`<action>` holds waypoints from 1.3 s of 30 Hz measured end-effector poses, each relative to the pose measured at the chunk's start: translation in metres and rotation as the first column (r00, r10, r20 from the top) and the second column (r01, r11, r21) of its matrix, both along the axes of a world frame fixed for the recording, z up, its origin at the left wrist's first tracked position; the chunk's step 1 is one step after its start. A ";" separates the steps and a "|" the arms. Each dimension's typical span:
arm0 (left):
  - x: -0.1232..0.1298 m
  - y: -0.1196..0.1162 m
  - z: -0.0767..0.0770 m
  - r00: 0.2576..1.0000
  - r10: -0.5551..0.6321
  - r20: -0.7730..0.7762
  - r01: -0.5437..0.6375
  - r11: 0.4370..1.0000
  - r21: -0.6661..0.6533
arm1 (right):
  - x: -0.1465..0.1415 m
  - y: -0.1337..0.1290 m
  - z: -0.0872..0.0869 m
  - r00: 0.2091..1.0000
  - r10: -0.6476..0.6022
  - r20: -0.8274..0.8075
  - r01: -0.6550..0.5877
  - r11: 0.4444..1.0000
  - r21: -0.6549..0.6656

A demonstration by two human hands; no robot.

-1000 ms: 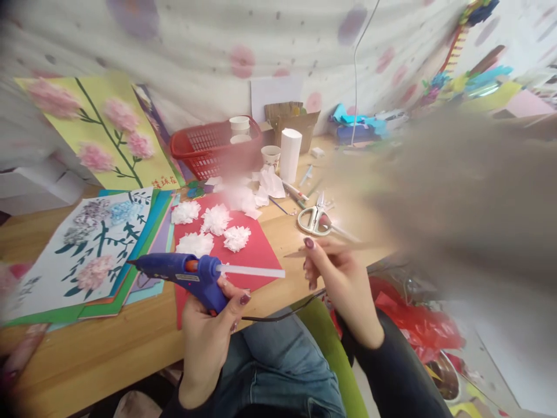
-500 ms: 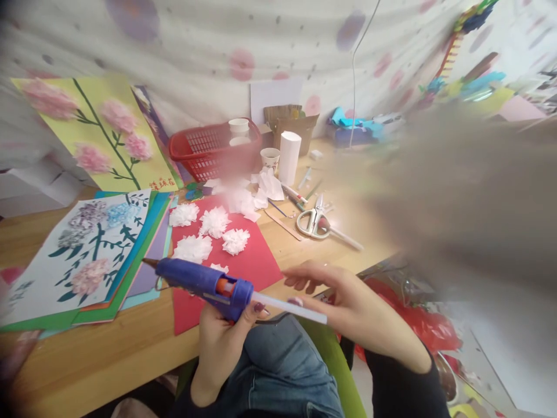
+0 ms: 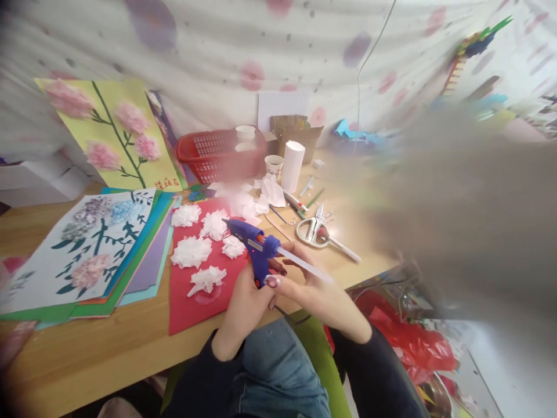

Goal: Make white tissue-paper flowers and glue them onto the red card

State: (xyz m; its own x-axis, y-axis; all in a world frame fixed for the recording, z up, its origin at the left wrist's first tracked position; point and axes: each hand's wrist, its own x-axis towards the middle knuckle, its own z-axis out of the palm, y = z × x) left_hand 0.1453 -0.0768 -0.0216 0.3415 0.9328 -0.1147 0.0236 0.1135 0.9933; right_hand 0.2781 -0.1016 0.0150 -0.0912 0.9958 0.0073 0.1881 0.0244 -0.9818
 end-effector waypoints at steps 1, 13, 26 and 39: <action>0.000 -0.003 0.002 0.998 -0.046 -0.038 0.048 0.997 0.057 | -0.008 0.002 -0.003 0.998 -0.022 0.054 0.023 1.000 -0.020; -0.164 -0.013 -0.010 0.737 0.597 -0.317 -0.212 0.650 0.730 | -0.032 0.019 0.031 0.823 0.237 0.516 -0.281 0.960 0.008; -0.178 -0.012 -0.034 0.638 0.482 -0.600 0.146 0.689 0.710 | -0.067 0.029 0.011 0.644 0.335 0.688 -0.397 0.915 -0.073; -0.174 -0.011 -0.038 0.521 0.538 -0.663 0.162 0.700 0.695 | -0.076 0.030 0.009 0.703 0.273 0.657 -0.316 0.947 -0.056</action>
State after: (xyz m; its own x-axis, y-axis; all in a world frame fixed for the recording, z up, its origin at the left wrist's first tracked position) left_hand -0.0290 -0.0883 -0.0597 0.2324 0.8908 0.3906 0.8633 -0.3739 0.3390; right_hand 0.2024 -0.0720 0.0243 -0.3833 0.9170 -0.1103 0.7503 0.2395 -0.6162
